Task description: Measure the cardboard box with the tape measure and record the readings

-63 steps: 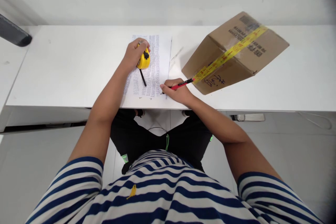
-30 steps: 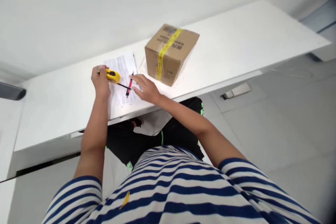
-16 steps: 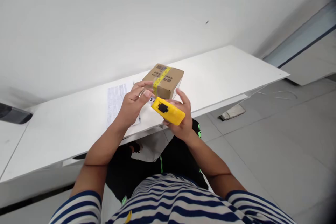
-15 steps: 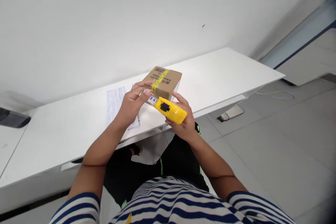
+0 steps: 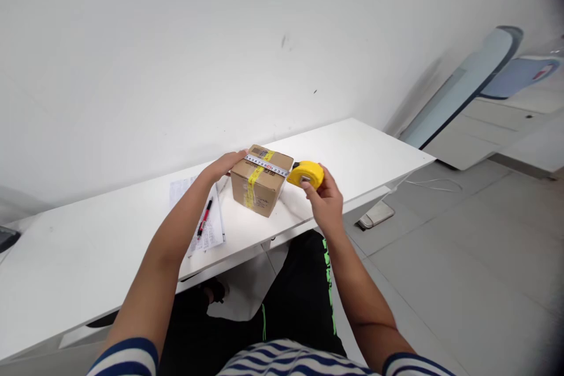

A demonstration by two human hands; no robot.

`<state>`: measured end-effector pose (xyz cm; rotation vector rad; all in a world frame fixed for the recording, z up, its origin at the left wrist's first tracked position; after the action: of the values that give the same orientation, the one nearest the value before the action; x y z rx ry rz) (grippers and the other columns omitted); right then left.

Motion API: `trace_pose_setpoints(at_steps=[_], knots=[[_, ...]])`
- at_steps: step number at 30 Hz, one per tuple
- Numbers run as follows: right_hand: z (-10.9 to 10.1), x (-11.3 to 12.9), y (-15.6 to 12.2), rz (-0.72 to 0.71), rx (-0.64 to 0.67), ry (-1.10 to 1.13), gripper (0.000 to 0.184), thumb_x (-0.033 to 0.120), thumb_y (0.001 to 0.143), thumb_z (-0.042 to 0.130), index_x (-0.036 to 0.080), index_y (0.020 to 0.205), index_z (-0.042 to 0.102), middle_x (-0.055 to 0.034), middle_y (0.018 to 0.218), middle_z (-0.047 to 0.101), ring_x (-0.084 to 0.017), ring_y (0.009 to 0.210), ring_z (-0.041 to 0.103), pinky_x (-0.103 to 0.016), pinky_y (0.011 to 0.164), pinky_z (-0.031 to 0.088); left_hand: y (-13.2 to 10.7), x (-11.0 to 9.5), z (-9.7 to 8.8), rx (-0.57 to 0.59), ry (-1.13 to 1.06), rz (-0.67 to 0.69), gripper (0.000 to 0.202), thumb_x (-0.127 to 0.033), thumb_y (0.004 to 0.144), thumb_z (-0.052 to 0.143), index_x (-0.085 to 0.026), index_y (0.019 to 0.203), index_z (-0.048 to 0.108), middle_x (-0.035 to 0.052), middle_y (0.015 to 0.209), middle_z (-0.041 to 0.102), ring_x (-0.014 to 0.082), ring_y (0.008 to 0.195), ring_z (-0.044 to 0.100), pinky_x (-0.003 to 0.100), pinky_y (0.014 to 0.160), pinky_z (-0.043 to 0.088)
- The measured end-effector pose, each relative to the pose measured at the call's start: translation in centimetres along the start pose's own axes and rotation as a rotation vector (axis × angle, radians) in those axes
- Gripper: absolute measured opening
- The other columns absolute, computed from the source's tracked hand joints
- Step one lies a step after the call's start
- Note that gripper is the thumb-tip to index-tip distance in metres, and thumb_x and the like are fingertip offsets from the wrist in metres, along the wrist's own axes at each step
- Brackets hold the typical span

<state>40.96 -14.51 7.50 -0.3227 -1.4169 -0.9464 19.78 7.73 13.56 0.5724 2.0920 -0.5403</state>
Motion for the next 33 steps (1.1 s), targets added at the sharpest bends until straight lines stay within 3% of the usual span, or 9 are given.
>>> trace_pose_setpoints(at_steps=[3,8,13,16,19,22,25,28,33], knots=[[1.7,-0.3,-0.3,-0.013,0.038,-0.048,0.081,0.058,0.077,0.08,0.023,0.147,0.058,-0.0109,0.135,0.07,-0.028,0.118,0.069,-0.044,0.102,0.059,-0.3,-0.7,-0.4,-0.047,0.084,0.012,0.059,-0.077,0.072,0.071,-0.021,0.08,0.055,0.0043,0.085,0.067,0.0188,0.076,0.057,0.029,0.065,0.038],[2.7,-0.1,-0.2,-0.043,0.063,-0.059,0.076,0.056,0.079,0.078,0.023,0.145,0.058,-0.0103,0.133,0.071,-0.028,0.119,0.068,-0.044,0.105,0.057,0.0,-0.2,-0.6,0.078,0.096,0.01,0.059,-0.077,0.076,0.068,-0.021,0.079,0.052,0.0014,0.079,0.059,0.0151,0.069,0.05,0.028,0.063,0.034],[2.6,-0.5,0.6,-0.022,0.109,0.044,0.074,0.055,0.074,0.082,0.027,0.139,0.06,-0.0084,0.13,0.071,-0.025,0.108,0.069,-0.041,0.09,0.062,-0.8,0.1,-1.1,0.032,0.0,0.066,0.053,-0.07,0.079,0.07,-0.02,0.075,0.053,0.0004,0.074,0.057,0.0134,0.067,0.05,0.028,0.063,0.035],[2.0,-1.0,2.9,-0.005,0.145,0.178,0.073,0.052,0.068,0.088,0.029,0.133,0.063,-0.0046,0.119,0.073,-0.019,0.092,0.068,-0.033,0.072,0.059,-3.1,-0.7,-2.8,-0.084,-0.129,0.121,0.048,-0.061,0.081,0.073,-0.02,0.069,0.052,-0.0024,0.064,0.049,0.0106,0.059,0.044,0.027,0.06,0.034],[1.5,-1.3,7.5,0.031,0.205,0.349,0.052,0.052,0.07,0.085,0.029,0.115,0.068,-0.0006,0.102,0.073,-0.014,0.077,0.063,-0.027,0.059,0.051,-7.6,-1.4,-3.9,-0.245,-0.288,0.199,0.042,-0.053,0.083,0.072,-0.021,0.065,0.05,-0.0051,0.058,0.042,0.0093,0.053,0.04,0.027,0.059,0.037],[2.9,-1.6,13.1,0.075,0.36,0.457,0.041,0.052,0.071,0.082,0.03,0.102,0.067,0.0,0.099,0.073,-0.014,0.071,0.059,-0.028,0.056,0.049,-12.6,-0.9,-0.9,-0.22,-0.5,0.188,0.044,-0.05,0.086,0.064,-0.023,0.059,0.042,-0.008,0.05,0.033,0.0089,0.047,0.033,0.029,0.061,0.043],[5.7,-2.6,17.8,0.152,0.402,0.52,0.033,0.046,0.075,0.078,0.03,0.101,0.065,-0.0007,0.101,0.075,-0.017,0.078,0.064,-0.032,0.065,0.054,-15.9,0.3,4.2,-0.234,-0.413,0.125,0.039,-0.05,0.09,0.056,-0.023,0.063,0.05,-0.0052,0.05,0.044,0.0119,0.05,0.042,0.03,0.063,0.043],[9.8,-4.3,19.7,0.25,0.447,0.553,0.029,0.041,0.078,0.075,0.029,0.103,0.065,-0.0019,0.104,0.078,-0.019,0.087,0.068,-0.035,0.072,0.057,-17.2,1.1,6.7,-0.521,-0.133,0.087,0.042,-0.05,0.091,0.054,-0.024,0.06,0.041,-0.0028,0.055,0.049,0.0146,0.057,0.046,0.031,0.064,0.04],[15.1,-7.6,18.1,0.399,0.55,0.633,0.043,0.035,0.07,0.085,0.028,0.107,0.064,0.003,0.089,0.078,-0.015,0.074,0.067,-0.028,0.061,0.054,-16.1,-0.1,6.1,-0.871,0.278,0.167,0.013,-0.037,0.088,0.058,-0.025,0.084,0.056,0.0061,0.09,0.07,0.0267,0.092,0.065,0.046,0.09,0.051]])
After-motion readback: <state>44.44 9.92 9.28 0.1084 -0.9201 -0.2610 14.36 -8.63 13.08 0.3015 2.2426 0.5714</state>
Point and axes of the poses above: each hand's wrist, its own y-axis towards the middle knuckle, its own z-axis out of the palm, x = y × z, the point moved 6 cm from there along y, towards the middle knuckle
